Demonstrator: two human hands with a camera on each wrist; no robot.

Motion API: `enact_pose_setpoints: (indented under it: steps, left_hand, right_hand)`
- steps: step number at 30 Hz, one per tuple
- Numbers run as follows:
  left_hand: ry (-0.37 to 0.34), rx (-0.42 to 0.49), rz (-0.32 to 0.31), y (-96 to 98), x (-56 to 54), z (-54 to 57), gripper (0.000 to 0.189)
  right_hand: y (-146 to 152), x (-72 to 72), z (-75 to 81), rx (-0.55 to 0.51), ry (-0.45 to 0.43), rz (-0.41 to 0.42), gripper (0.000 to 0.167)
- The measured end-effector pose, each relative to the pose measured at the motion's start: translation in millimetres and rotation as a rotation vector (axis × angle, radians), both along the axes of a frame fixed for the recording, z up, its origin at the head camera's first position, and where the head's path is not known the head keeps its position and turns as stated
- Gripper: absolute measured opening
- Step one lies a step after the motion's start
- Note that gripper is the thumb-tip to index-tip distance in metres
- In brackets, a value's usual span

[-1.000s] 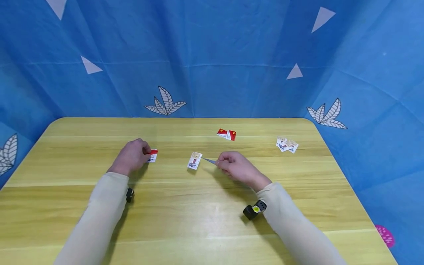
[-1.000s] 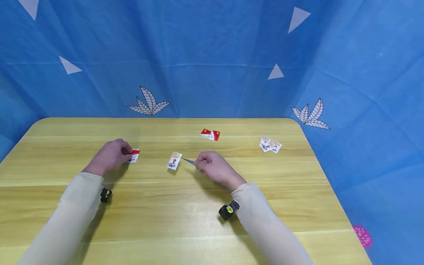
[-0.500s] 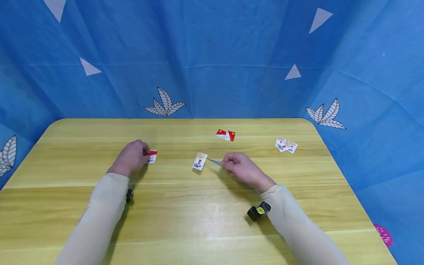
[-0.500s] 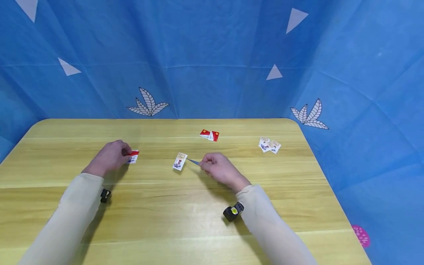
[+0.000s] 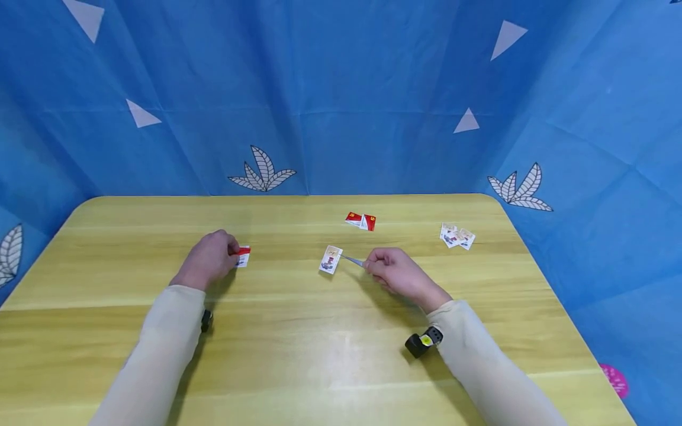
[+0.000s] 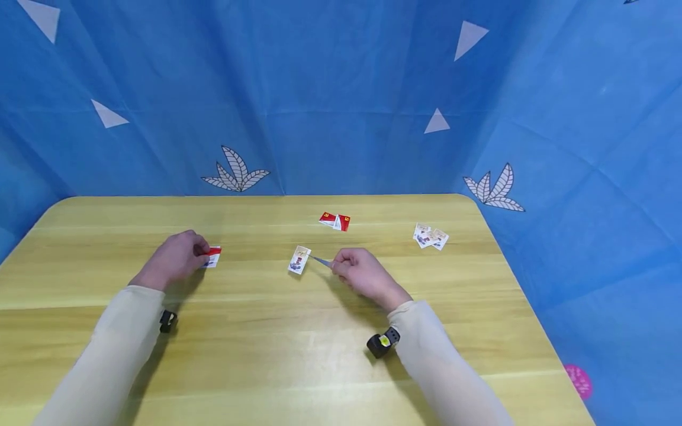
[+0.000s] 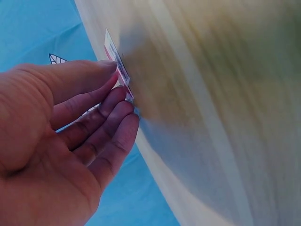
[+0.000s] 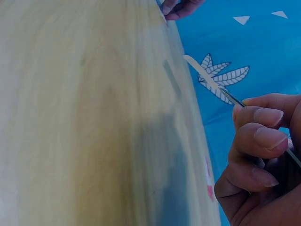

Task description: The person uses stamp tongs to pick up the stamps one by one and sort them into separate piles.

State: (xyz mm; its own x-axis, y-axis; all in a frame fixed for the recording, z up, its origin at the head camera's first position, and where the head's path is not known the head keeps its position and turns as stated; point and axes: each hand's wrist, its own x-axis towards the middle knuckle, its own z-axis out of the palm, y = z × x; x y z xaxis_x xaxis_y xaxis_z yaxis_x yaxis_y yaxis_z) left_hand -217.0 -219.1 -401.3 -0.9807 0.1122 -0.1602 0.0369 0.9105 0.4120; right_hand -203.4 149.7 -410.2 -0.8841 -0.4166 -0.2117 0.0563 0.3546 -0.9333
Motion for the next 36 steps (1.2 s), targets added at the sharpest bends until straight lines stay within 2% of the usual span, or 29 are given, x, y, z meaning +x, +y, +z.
enact_pose_setpoints:
  steps: [5,23,36]
  left_hand:
    - [0.009,-0.001,0.004,1.7,1.8,-1.2,0.020]
    - [-0.005,-0.018,0.013,4.3,0.7,-0.6,0.020]
    - [-0.001,-0.021,0.008,3.9,1.6,0.7,0.020]
  right_hand:
    - [6.4,1.1,-5.4,0.009,-0.005,0.002,0.022]
    - [33.7,2.9,-6.4,0.014,0.016,-0.044,0.024]
    - [46.0,3.9,-6.1,0.007,0.019,-0.032,0.025]
